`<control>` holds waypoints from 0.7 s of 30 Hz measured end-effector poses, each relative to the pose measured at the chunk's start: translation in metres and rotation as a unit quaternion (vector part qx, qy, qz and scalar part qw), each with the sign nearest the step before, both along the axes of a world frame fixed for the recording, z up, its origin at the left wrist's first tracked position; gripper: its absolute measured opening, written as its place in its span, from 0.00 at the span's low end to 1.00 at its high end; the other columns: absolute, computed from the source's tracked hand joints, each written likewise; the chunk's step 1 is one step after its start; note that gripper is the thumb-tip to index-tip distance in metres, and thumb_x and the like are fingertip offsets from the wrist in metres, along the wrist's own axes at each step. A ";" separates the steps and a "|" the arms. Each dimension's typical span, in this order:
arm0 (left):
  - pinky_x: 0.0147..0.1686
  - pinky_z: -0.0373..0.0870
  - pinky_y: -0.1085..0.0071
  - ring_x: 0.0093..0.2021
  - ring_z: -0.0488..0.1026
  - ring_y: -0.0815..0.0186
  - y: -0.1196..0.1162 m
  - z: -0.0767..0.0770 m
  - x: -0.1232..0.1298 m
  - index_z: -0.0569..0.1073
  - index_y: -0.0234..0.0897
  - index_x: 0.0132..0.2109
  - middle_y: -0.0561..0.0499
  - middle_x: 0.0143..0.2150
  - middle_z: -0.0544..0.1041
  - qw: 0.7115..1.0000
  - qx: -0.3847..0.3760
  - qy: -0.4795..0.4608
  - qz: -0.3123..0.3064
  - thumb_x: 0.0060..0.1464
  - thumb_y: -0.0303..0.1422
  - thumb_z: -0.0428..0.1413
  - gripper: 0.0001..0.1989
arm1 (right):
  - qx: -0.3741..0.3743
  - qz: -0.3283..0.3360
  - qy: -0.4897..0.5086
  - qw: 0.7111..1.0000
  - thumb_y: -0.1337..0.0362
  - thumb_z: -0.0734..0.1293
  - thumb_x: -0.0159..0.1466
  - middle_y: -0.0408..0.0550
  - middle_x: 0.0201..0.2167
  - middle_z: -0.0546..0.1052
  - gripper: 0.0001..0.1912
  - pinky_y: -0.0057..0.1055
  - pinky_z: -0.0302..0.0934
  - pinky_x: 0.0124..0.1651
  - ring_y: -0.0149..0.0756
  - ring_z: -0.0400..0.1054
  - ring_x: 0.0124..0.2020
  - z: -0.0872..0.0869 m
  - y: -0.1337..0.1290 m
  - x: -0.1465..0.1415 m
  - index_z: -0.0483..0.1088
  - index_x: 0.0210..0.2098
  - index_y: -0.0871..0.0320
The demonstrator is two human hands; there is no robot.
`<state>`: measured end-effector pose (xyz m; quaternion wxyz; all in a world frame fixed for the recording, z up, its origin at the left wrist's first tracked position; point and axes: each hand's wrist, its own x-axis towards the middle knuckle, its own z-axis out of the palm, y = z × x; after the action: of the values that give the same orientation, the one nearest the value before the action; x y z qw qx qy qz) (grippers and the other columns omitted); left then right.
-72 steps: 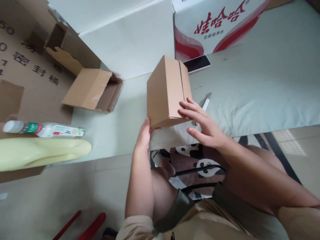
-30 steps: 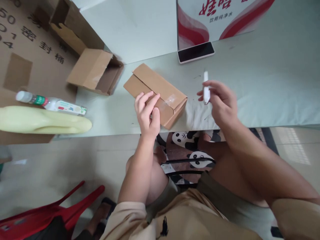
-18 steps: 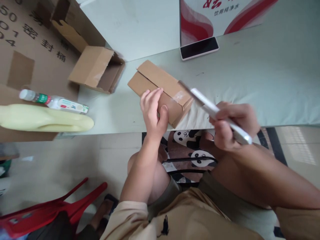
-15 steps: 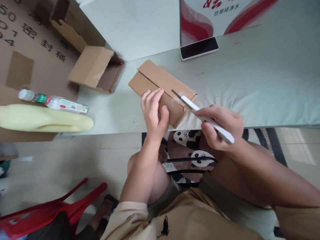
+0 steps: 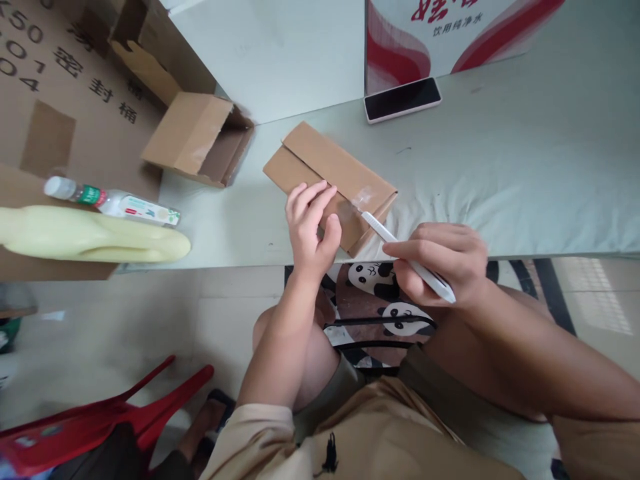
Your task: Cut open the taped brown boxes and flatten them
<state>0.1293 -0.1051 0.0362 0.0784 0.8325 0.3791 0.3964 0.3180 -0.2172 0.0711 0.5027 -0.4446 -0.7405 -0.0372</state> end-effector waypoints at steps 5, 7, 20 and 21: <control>0.69 0.61 0.49 0.66 0.68 0.54 0.002 -0.001 -0.002 0.77 0.39 0.57 0.42 0.60 0.78 1.000 -0.012 0.008 0.002 0.69 0.51 0.41 0.28 | -0.081 -0.010 0.003 0.997 0.69 0.63 0.63 0.39 0.20 0.71 0.09 0.30 0.56 0.24 0.29 0.62 0.18 0.000 0.001 0.001 0.74 0.38 0.51; 0.70 0.60 0.49 0.66 0.68 0.54 0.003 -0.001 -0.002 0.76 0.40 0.58 0.42 0.60 0.77 1.000 -0.015 0.005 0.001 0.69 0.52 0.41 0.29 | -0.115 0.001 0.032 0.993 0.69 0.64 0.64 0.40 0.23 0.74 0.09 0.28 0.57 0.24 0.28 0.64 0.19 0.001 0.003 0.004 0.75 0.38 0.51; 0.70 0.60 0.49 0.64 0.71 0.56 -0.002 0.000 0.005 0.73 0.38 0.56 0.40 0.58 0.78 0.999 -0.006 -0.013 -0.041 0.70 0.50 0.40 0.27 | 0.058 -0.024 0.060 0.996 0.75 0.63 0.55 0.37 0.16 0.62 0.11 0.32 0.48 0.21 0.28 0.51 0.16 0.001 -0.008 0.005 0.72 0.32 0.54; 0.70 0.60 0.49 0.64 0.71 0.56 -0.002 0.000 0.005 0.72 0.37 0.56 0.40 0.58 0.78 0.999 -0.007 -0.012 -0.042 0.70 0.50 0.40 0.26 | 0.064 -0.024 0.058 0.996 0.74 0.63 0.55 0.38 0.16 0.62 0.11 0.32 0.48 0.21 0.28 0.52 0.16 0.001 -0.009 0.004 0.72 0.32 0.54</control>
<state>0.1338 -0.1070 0.0361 0.1051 0.8421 0.3456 0.4004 0.3221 -0.2261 0.0719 0.5711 -0.4300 -0.6956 -0.0710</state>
